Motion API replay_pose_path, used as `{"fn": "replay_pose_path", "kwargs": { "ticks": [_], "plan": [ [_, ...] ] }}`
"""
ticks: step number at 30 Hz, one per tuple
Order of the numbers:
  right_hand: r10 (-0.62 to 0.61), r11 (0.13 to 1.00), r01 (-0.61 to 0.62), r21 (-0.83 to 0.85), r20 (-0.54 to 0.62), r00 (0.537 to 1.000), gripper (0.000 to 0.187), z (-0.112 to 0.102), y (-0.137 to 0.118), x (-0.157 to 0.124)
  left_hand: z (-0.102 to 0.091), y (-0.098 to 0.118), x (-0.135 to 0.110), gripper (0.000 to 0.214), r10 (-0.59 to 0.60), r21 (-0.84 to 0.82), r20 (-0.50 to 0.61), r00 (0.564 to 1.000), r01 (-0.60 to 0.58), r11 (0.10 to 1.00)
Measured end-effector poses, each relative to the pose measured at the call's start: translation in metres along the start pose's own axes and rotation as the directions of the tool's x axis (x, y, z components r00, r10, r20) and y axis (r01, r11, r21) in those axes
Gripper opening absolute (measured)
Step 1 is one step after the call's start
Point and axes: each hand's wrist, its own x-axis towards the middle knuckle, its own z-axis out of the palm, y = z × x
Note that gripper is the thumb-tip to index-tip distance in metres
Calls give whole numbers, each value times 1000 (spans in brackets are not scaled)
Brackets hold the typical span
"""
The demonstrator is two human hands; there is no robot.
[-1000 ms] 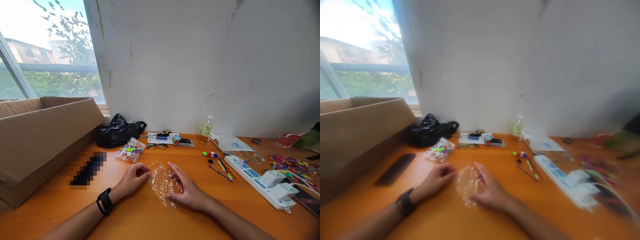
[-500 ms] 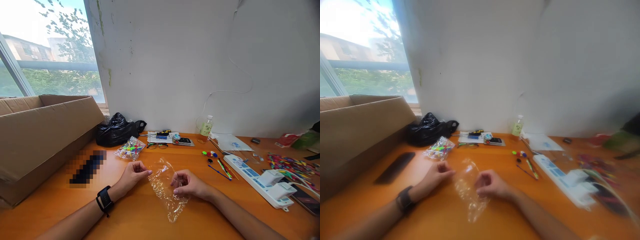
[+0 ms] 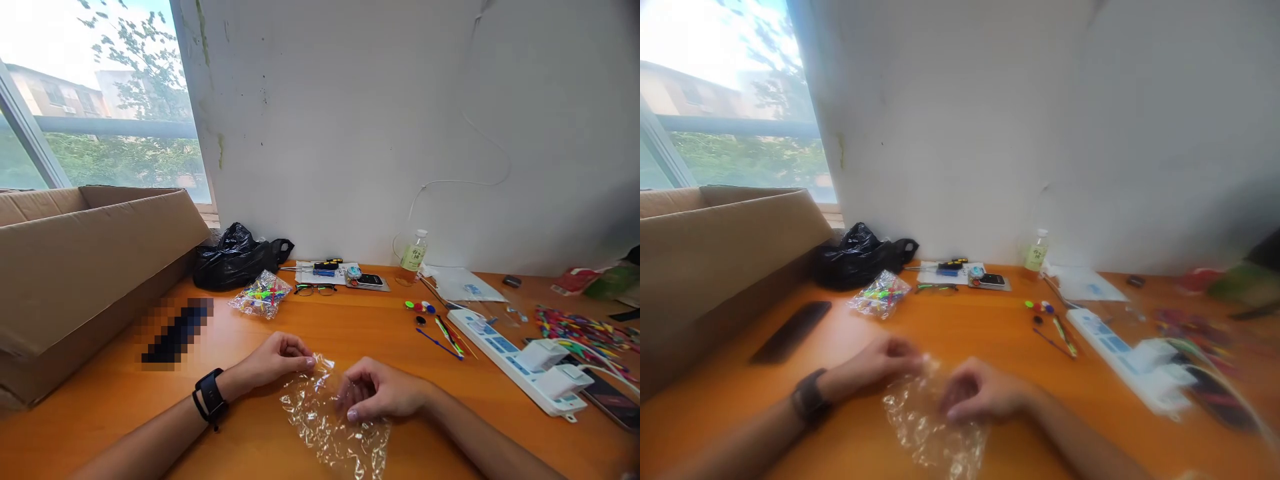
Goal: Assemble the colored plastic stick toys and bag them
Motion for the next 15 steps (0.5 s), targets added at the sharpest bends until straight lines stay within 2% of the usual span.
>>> {"fn": "replay_pose_path", "kwargs": {
  "ticks": [3,8,13,15],
  "plan": [
    [13,1000,-13,-7,-13,1000,44,1,2,1,-3,-1,1,39,-15,18,-18,1000,15,1000],
    [28,999,-27,28,-5,1000,42,-3,0,0,-4,-2,3,39,12,-78,-61,998,-16,997],
    [5,999,-5,37,-26,1000,42,-3,-3,1,-3,-2,1,39,19,-70,-2,1000,-20,997],
    [2,1000,-1,17,-32,999,42,-2,-3,0,-5,-4,2,49,4,-49,-4,1000,-4,999]
  ]
}}
